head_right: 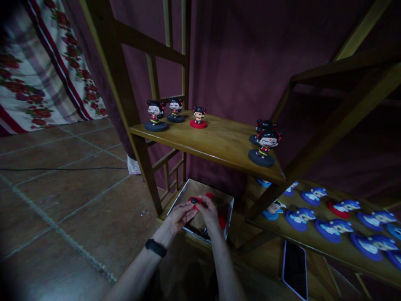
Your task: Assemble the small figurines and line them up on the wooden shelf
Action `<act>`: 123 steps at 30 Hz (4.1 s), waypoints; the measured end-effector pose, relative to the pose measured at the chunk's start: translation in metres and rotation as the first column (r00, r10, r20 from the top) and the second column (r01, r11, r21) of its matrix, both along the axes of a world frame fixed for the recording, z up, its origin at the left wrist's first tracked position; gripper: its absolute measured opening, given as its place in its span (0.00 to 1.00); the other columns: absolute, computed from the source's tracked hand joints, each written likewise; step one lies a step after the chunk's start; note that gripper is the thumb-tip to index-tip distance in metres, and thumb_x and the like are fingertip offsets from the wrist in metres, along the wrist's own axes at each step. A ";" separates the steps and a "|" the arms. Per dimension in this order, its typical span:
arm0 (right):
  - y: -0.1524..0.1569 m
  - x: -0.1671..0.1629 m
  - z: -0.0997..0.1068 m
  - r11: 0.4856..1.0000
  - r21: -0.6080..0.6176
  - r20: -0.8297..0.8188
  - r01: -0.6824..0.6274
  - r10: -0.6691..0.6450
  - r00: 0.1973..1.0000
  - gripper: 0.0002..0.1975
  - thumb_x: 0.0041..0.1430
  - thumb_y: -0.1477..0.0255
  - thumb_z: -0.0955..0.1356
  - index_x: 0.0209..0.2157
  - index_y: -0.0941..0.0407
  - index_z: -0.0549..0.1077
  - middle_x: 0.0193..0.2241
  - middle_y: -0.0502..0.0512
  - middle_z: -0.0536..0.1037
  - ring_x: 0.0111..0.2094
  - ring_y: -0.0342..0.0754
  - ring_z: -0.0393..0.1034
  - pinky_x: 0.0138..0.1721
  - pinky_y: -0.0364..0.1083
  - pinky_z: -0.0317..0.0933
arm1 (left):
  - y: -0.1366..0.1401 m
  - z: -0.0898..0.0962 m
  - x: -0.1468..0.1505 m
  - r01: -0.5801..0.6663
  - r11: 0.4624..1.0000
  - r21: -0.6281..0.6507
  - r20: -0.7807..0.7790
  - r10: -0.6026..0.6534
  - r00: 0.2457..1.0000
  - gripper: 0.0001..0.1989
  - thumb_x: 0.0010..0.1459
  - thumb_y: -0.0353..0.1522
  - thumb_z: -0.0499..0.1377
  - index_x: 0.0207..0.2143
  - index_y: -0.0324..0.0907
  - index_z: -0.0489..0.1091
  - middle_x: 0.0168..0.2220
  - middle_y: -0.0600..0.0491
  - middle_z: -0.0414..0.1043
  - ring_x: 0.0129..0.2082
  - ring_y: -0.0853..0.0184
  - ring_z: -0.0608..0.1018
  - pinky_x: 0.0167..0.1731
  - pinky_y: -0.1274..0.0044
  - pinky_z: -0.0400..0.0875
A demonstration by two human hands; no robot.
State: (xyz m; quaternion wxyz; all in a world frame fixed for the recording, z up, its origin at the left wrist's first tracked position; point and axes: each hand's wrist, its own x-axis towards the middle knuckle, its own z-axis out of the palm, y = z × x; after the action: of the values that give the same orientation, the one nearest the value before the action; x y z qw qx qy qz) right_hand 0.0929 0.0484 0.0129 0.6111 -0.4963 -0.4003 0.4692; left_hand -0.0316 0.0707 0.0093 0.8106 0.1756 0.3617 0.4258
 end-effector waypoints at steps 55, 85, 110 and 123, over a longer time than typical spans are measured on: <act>-0.050 -0.011 0.017 0.972 -0.118 -0.463 -0.203 0.127 0.877 0.13 0.37 0.72 0.72 0.30 0.56 0.73 0.32 0.52 0.77 0.34 0.45 0.71 0.36 0.44 0.63 | -0.048 0.036 -0.013 0.028 0.994 0.105 -0.121 -0.015 0.993 0.11 0.46 0.23 0.61 0.36 0.35 0.69 0.28 0.48 0.75 0.23 0.71 0.77 0.29 0.79 0.74; -0.207 -0.056 0.180 0.976 0.201 0.138 -0.085 0.057 0.989 0.11 0.47 0.70 0.66 0.36 0.53 0.71 0.33 0.51 0.75 0.35 0.46 0.68 0.39 0.45 0.62 | -0.202 0.171 -0.053 -0.039 0.954 0.296 0.107 0.007 0.994 0.13 0.44 0.22 0.63 0.36 0.37 0.69 0.34 0.49 0.74 0.31 0.71 0.77 0.33 0.80 0.73; -0.251 -0.055 0.198 0.885 0.456 0.280 -0.091 -0.046 0.959 0.03 0.53 0.71 0.64 0.31 0.52 0.70 0.44 0.55 0.72 0.46 0.50 0.66 0.46 0.50 0.60 | -0.244 0.218 -0.062 -0.050 0.669 0.741 -0.103 0.187 0.977 0.08 0.43 0.27 0.63 0.31 0.38 0.72 0.31 0.50 0.75 0.32 0.67 0.75 0.36 0.78 0.67; -0.247 -0.055 0.200 0.951 0.300 0.236 -0.077 0.004 0.972 0.09 0.47 0.68 0.69 0.34 0.52 0.68 0.34 0.52 0.75 0.36 0.48 0.70 0.39 0.47 0.63 | -0.238 0.209 -0.065 0.001 0.819 0.573 -0.104 0.072 0.992 0.13 0.43 0.30 0.64 0.34 0.35 0.72 0.32 0.46 0.75 0.27 0.69 0.75 0.30 0.79 0.70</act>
State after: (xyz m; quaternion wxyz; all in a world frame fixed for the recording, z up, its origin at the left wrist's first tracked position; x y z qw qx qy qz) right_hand 0.0381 -0.1988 0.2129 0.6199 -0.4383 -0.5473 0.3524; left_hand -0.0969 -0.1670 0.2186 0.6891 0.4294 0.2690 0.5181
